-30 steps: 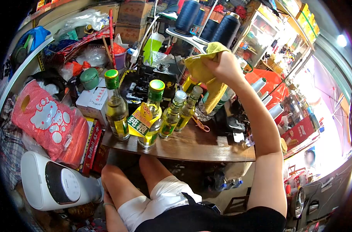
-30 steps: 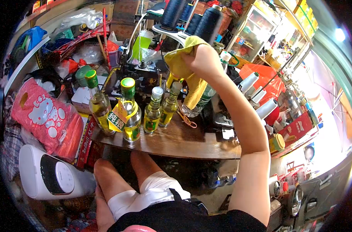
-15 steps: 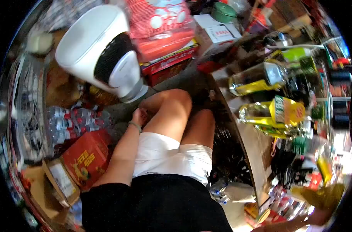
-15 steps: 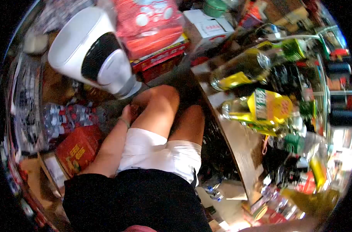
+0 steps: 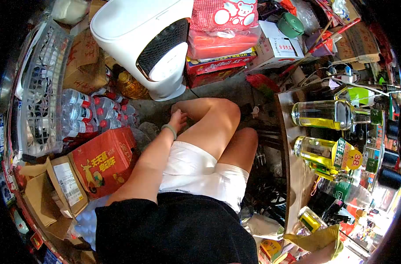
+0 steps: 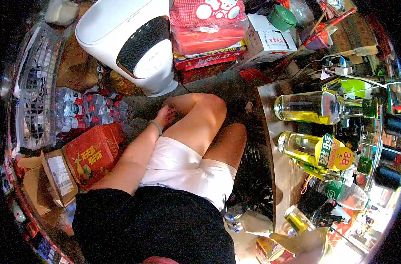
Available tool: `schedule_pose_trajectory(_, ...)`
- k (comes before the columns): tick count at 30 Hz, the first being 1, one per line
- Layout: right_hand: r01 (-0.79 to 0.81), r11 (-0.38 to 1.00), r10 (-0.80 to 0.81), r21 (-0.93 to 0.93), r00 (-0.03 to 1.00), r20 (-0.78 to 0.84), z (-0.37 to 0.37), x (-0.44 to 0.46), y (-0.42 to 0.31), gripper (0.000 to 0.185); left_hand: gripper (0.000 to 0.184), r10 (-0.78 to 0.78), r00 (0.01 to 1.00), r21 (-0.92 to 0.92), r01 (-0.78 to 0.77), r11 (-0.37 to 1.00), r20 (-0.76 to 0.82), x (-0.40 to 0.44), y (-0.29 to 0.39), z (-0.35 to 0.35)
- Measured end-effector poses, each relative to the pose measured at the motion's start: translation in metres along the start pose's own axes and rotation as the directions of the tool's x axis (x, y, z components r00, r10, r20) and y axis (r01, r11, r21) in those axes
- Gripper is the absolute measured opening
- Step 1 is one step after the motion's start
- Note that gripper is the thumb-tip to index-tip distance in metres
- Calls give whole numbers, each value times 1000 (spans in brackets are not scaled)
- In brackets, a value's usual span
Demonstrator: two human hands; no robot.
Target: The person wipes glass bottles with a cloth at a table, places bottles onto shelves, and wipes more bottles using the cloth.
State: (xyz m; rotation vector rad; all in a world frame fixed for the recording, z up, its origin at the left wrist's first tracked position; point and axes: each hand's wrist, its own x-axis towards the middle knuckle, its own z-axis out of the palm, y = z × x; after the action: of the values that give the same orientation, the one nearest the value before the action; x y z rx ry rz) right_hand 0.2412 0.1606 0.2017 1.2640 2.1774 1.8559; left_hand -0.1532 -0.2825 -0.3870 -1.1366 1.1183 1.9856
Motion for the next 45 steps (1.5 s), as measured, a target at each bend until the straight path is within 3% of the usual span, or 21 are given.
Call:
schedule_pose_trajectory(2, 165, 977, -97, 139, 912, -400, 20, 1, -6, 37, 47, -2, 1000, -1, 2, 1000, 31, -11, 4, 8)
schedule_pose_trajectory(8, -63, 299, 353, 952, 934, -49, 42, 31, -38, 51, 49, -2, 992, 54, -5, 999, 124, -25, 12, 13)
schedule_pose_trajectory(19, -40, 152, 312, 988, 950, -9, 39, 35, -64, 42, 51, -43, 994, 99, 34, 994, 96, -41, 27, 27)
schedule_pose_trajectory(21, -122, 154, 332, 980, 941, 65, 28, 38, -68, 41, 52, 659, 736, 751, -520, 406, 153, -43, 35, 42)
schedule_pose_trajectory(22, -200, 152, 348, 968, 927, 137, 25, 39, -68, 40, 51, 750, 624, 580, -701, 415, 218, -87, 49, 71)
schedule_pose_trajectory(23, -187, 180, 325, 966, 938, 122, 26, 41, -66, 41, 51, 503, 778, 327, -620, 713, 376, -115, 61, 92)
schedule_pose_trajectory(24, -188, 187, 321, 964, 939, 120, 21, 41, -67, 41, 55, 77, 840, 470, -373, 800, 536, -161, 92, 110)
schedule_pose_trajectory(25, -205, 162, 331, 965, 933, 142, 13, 41, -72, 41, 59, -258, 683, 617, -351, 705, 683, -139, 94, 118)
schedule_pose_trajectory(26, -211, 138, 346, 968, 926, 152, 12, 41, -73, 41, 59, -259, 681, 615, -350, 707, 685, -139, 101, 129)
schedule_pose_trajectory(28, -220, 89, 375, 971, 911, 172, 9, 42, -77, 41, 64, 251, 779, 711, -626, 319, 574, -137, 114, 155)
schedule_pose_trajectory(29, -228, 119, 348, 966, 921, 174, 5, 44, -76, 41, 62, 753, 547, 647, -731, 216, 367, -85, 106, 169)
schedule_pose_trajectory(30, -235, 147, 322, 961, 930, 178, 3, 44, -76, 41, 60, 993, 114, 629, -775, 63, 42, -38, 95, 178)
schedule_pose_trajectory(32, -211, 199, 352, 957, 927, 131, 19, 47, -75, 42, 62, 803, 509, 307, -853, 422, 309, -66, 117, 172)
schedule_pose_trajectory(33, -192, 254, 370, 948, 925, 89, 26, 46, -73, 43, 67, 450, 688, 170, -634, 755, 570, -80, 121, 162)
schedule_pose_trajectory(34, -204, 257, 364, 945, 926, 101, 28, 43, -72, 43, 73, 31, 615, 164, -259, 952, 788, -91, 120, 148)
schedule_pose_trajectory(35, -250, 257, 360, 934, 921, 147, 26, 45, -74, 44, 74, -234, 278, 270, -98, 958, 932, -94, 121, 139)
schedule_pose_trajectory(38, -222, 265, 385, 938, 917, 109, 24, 47, -78, 45, 72, -369, 512, 518, -183, 836, 776, -130, 102, 135)
schedule_pose_trajectory(40, -245, 228, 386, 942, 911, 143, 23, 45, -77, 44, 70, 161, 917, 247, -262, 933, 364, -91, 84, 138)
schedule_pose_trajectory(41, -249, 230, 389, 941, 910, 145, 16, 43, -77, 44, 69, 612, 765, 430, -630, 647, 200, -75, 84, 141)
schedule_pose_trajectory(42, -262, 247, 349, 933, 922, 167, 8, 43, -77, 44, 69, 920, 368, 632, -748, 205, 136, -62, 83, 143)
schedule_pose_trajectory(45, -251, 248, 319, 936, 933, 166, 17, 44, -74, 44, 61, 783, 470, 404, -862, 307, 408, -75, 86, 140)
